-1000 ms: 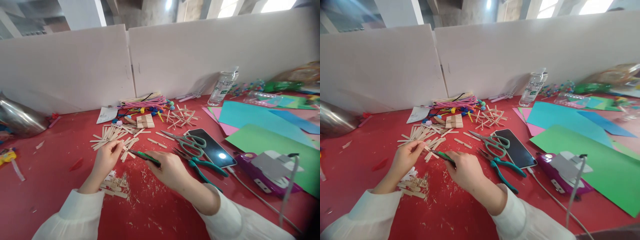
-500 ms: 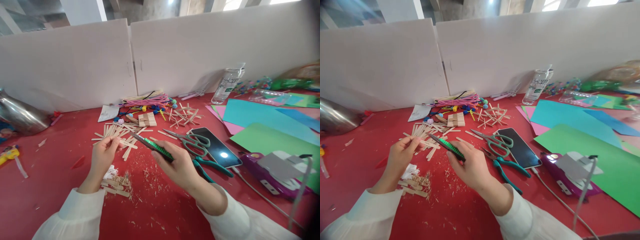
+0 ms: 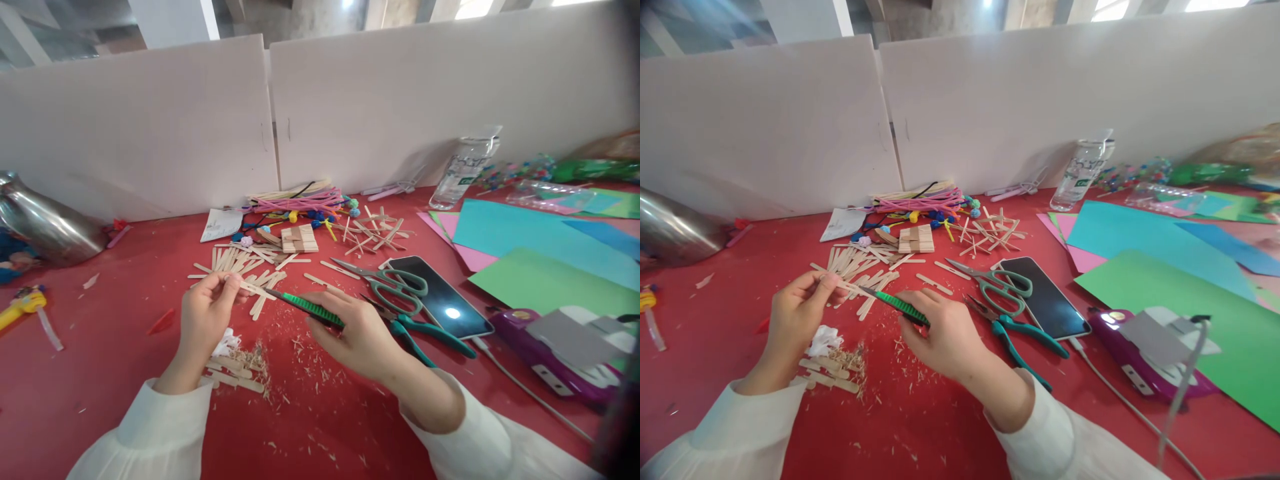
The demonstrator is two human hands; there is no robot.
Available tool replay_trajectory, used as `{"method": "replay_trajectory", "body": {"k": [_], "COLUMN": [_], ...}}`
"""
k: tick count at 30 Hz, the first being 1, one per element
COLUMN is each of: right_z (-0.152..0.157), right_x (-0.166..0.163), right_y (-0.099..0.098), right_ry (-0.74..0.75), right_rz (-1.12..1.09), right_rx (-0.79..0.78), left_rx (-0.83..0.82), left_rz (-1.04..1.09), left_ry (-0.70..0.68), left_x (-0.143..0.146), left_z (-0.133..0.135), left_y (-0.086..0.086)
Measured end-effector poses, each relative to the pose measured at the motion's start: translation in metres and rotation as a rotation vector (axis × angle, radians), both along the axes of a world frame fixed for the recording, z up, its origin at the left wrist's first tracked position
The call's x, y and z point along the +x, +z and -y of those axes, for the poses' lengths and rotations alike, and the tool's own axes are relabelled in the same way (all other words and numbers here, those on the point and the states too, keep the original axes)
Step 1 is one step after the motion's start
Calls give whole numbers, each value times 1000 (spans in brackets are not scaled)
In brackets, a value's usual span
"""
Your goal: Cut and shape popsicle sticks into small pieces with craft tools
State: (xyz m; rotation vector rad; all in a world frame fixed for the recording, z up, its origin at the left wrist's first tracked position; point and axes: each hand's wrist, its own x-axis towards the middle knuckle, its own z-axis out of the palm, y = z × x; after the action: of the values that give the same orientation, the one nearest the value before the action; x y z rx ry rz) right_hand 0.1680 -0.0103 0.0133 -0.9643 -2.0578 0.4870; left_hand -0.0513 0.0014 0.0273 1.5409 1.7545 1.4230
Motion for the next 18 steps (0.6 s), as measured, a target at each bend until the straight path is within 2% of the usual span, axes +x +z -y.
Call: {"method": "replay_trajectory", "body": {"k": [4,9,18], "right_z": [0,-1,0], "right_x": [0,-1,-3], "right_y": [-1,-4,-9], "right_ry": [-1,-25,7], "right_rz": [79,171,210], "right_rx": [-35,-109,-105], "left_rx": [-39,-174,-160], "left_rz": [-179,-381,-529], "left_ry": [-65,-155,-100], "left_x": [-4,-8,0], "left_z": [-1,-5,-1], "left_y": [-4,-12,-8]}}
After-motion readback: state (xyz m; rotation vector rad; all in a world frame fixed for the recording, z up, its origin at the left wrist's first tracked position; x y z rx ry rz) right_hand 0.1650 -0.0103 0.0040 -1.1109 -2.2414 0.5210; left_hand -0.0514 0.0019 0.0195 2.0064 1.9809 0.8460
